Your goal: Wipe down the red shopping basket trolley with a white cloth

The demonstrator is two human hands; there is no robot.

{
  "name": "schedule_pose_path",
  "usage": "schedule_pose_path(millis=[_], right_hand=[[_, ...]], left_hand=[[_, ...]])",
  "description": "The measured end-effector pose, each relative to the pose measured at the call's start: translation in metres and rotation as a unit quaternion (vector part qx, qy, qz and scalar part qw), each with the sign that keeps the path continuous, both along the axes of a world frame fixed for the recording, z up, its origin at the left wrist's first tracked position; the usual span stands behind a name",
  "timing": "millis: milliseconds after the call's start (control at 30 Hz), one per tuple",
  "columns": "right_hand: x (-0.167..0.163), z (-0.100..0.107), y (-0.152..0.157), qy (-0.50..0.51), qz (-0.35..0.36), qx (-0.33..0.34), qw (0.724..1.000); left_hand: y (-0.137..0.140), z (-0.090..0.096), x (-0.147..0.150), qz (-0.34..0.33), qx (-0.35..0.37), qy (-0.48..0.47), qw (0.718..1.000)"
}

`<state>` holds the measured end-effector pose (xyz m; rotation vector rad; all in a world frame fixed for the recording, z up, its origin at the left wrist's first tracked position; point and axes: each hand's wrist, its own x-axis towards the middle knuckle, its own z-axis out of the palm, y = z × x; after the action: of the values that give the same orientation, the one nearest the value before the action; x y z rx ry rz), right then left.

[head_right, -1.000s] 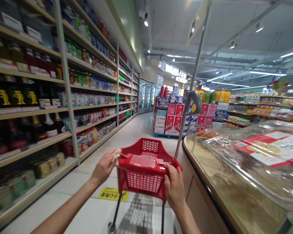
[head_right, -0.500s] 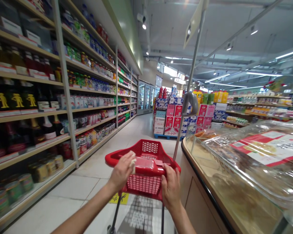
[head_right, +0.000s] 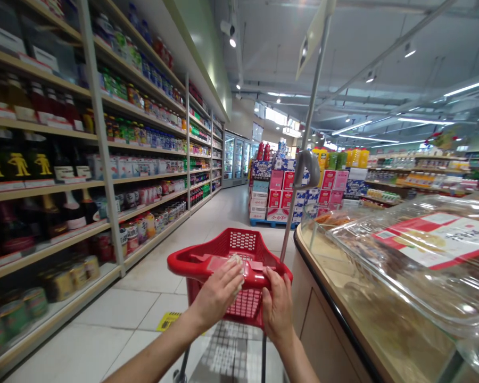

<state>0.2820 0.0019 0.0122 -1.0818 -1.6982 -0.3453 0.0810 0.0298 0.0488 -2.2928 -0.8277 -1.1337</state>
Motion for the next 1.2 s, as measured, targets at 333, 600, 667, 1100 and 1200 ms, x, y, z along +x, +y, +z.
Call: schedule_pose_path(millis=[333,600,667,1100,1200], right_hand=[[-0.006,0.015,-0.004,0.018,-0.031,0.019,0.999],[-0.074,0.055,0.010,-0.113,0.018,-0.068,0.991],[-0.084,0.055,0.012,-0.126,0.018,-0.059,0.990],[-0.007,0.030,0.001,-0.074,-0.015,-0.004,0.997],[-0.020,0.029,-0.001,-0.140,0.020,0.027,0.990]], left_hand=[[0.006,0.007,0.044,-0.004,-0.097,-0.021,0.995],[0.003,0.007,-0.015,0.119,-0.206,0.040,0.970],[0.002,0.004,-0.031,0.132,-0.198,0.041,0.970],[0.000,-0.007,-0.018,0.136,-0.102,-0.033,0.985],[-0.002,-0.009,-0.015,0.133,-0.094,-0.035,0.986]])
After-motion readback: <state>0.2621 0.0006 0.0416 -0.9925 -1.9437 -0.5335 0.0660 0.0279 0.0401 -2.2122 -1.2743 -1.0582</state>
